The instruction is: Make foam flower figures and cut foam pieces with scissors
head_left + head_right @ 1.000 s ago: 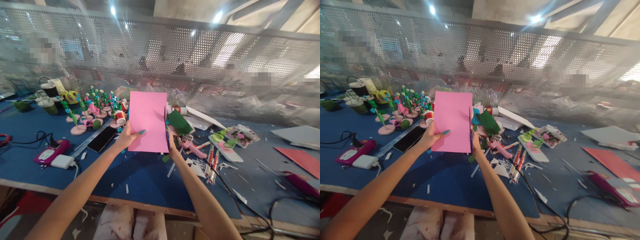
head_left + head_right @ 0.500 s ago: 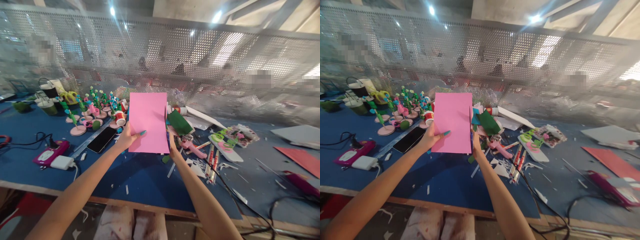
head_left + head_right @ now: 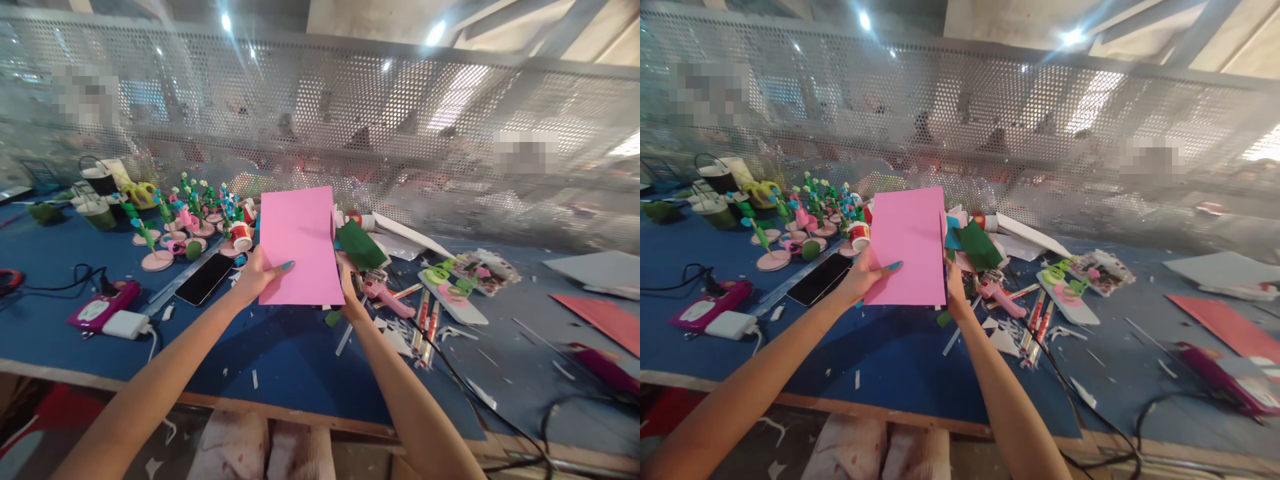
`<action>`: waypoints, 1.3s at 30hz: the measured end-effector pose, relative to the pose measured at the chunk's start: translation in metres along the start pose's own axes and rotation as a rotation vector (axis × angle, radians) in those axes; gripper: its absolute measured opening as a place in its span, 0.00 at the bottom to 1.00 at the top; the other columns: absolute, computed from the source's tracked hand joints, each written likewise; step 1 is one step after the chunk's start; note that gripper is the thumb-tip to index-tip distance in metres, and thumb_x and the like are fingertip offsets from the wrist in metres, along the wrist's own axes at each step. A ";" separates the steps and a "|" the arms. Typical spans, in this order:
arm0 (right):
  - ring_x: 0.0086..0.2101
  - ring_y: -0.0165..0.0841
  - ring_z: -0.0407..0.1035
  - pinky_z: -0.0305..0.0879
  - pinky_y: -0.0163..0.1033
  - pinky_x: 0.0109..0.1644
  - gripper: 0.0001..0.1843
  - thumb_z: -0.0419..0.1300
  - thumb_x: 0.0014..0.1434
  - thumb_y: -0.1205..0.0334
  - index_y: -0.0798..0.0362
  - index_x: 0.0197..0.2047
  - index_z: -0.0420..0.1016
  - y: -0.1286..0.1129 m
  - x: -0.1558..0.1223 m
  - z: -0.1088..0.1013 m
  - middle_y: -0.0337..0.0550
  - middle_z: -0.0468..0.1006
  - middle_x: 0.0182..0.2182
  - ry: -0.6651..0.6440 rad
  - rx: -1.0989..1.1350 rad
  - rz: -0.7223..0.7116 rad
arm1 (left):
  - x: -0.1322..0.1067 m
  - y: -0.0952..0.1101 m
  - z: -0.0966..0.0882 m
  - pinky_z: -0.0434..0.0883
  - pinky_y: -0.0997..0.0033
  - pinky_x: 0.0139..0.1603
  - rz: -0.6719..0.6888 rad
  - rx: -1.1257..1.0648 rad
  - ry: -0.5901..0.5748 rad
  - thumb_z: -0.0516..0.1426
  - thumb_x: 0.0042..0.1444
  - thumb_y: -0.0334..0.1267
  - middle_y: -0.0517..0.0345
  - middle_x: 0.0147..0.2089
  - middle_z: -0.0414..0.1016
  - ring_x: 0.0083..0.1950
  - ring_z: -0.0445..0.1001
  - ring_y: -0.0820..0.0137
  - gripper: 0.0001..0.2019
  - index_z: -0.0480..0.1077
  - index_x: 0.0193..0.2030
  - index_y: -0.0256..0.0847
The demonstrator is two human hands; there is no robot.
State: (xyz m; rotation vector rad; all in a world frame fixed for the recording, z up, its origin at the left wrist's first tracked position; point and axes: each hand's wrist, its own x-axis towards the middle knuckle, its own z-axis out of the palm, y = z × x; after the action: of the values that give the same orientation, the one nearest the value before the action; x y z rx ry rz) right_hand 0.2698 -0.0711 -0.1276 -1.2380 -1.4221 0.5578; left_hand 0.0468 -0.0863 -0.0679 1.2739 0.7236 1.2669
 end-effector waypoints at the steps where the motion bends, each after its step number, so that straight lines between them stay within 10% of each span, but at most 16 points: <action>1: 0.49 0.48 0.70 0.66 0.51 0.54 0.21 0.56 0.48 0.44 0.50 0.39 0.72 0.001 0.001 0.000 0.50 0.78 0.40 0.018 -0.007 -0.007 | 0.000 -0.001 0.000 0.67 0.47 0.63 0.030 0.034 0.009 0.68 0.44 0.39 0.47 0.55 0.74 0.59 0.71 0.56 0.45 0.50 0.66 0.43; 39: 0.31 0.40 0.71 0.69 0.39 0.33 0.19 0.52 0.53 0.49 0.53 0.36 0.76 -0.019 0.002 0.005 0.40 0.72 0.20 -0.027 -0.138 -0.044 | -0.006 0.002 0.006 0.62 0.44 0.66 0.183 0.209 -0.061 0.64 0.50 0.42 0.47 0.60 0.69 0.66 0.64 0.53 0.40 0.50 0.66 0.44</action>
State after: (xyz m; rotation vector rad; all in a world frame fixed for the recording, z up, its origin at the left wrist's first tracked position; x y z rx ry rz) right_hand 0.2587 -0.0750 -0.1115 -1.3093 -1.5280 0.4540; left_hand 0.0501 -0.0936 -0.0657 1.5717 0.7229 1.3180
